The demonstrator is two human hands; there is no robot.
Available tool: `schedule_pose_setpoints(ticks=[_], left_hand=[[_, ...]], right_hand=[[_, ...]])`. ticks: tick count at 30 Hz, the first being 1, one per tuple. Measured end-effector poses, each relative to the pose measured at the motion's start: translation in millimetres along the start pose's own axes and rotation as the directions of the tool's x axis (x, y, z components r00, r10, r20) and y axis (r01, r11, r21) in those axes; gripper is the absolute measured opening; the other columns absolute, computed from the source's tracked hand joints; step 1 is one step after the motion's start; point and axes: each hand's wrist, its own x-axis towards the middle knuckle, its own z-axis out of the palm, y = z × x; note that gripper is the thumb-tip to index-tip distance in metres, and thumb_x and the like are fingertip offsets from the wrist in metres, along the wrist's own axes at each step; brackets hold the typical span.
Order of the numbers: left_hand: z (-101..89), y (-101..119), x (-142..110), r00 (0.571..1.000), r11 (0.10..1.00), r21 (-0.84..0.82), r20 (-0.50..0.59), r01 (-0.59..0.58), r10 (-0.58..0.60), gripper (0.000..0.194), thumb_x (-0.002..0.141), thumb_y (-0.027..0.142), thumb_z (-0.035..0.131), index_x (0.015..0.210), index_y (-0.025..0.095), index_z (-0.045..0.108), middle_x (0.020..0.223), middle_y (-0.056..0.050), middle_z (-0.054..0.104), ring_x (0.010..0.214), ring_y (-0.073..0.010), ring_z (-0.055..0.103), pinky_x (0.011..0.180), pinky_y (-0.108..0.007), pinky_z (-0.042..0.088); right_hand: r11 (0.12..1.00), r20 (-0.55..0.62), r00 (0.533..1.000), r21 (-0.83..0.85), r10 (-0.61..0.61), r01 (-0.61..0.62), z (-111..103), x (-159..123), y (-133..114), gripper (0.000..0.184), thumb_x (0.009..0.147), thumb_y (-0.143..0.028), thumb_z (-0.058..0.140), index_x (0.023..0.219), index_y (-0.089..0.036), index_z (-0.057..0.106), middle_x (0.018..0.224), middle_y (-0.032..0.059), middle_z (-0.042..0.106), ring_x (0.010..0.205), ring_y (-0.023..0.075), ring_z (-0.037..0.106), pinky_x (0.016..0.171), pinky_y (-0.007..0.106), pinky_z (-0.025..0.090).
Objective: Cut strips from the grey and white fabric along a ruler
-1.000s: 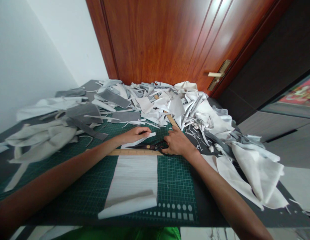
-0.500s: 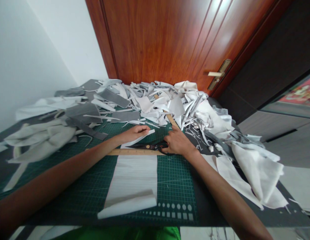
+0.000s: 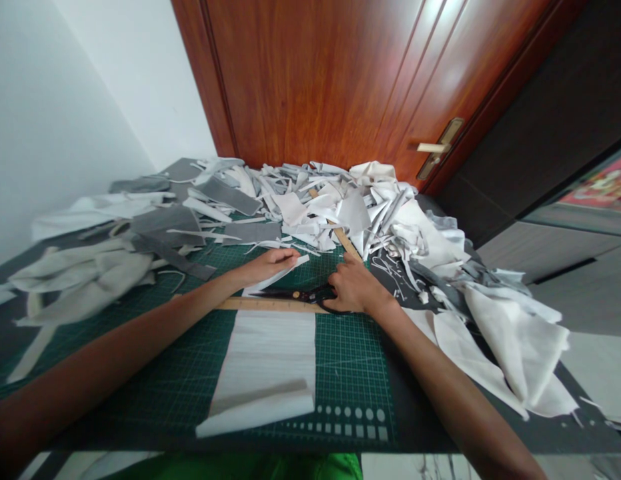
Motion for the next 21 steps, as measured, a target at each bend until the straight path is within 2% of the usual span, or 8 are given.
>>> schedule_pose_setpoints(ticks=[8, 21], left_hand=[[1.2, 0, 1, 1.000, 1.000, -0.009, 0.003, -0.021, 0.021, 0.045, 0.100, 0.062, 0.055, 0.090, 0.019, 0.060, 0.084, 0.001, 0.054, 0.082, -0.0179, 0.051, 0.083, -0.030, 0.045], [3.0, -3, 1, 1.000, 1.000, -0.005, -0.015, -0.006, 0.005, 0.041, 0.103, 0.057, 0.054, 0.094, 0.018, 0.063, 0.087, 0.000, 0.058, 0.085, -0.0187, 0.054, 0.083, -0.030, 0.047]], right_hand=[[1.000, 0.060, 0.998, 0.028, 0.012, -0.014, -3, 8, -9, 0.039, 0.091, -0.051, 0.068, 0.080, -0.016, 0.081, 0.078, 0.0103, 0.076, 0.081, 0.0252, 0.066, 0.095, 0.042, 0.037], [1.000, 0.041, 0.999, -0.019, 0.012, -0.012, -11, 16, -24, 0.046, 0.094, -0.057, 0.066, 0.080, -0.017, 0.083, 0.078, 0.0126, 0.077, 0.082, 0.0279, 0.066, 0.097, 0.044, 0.037]])
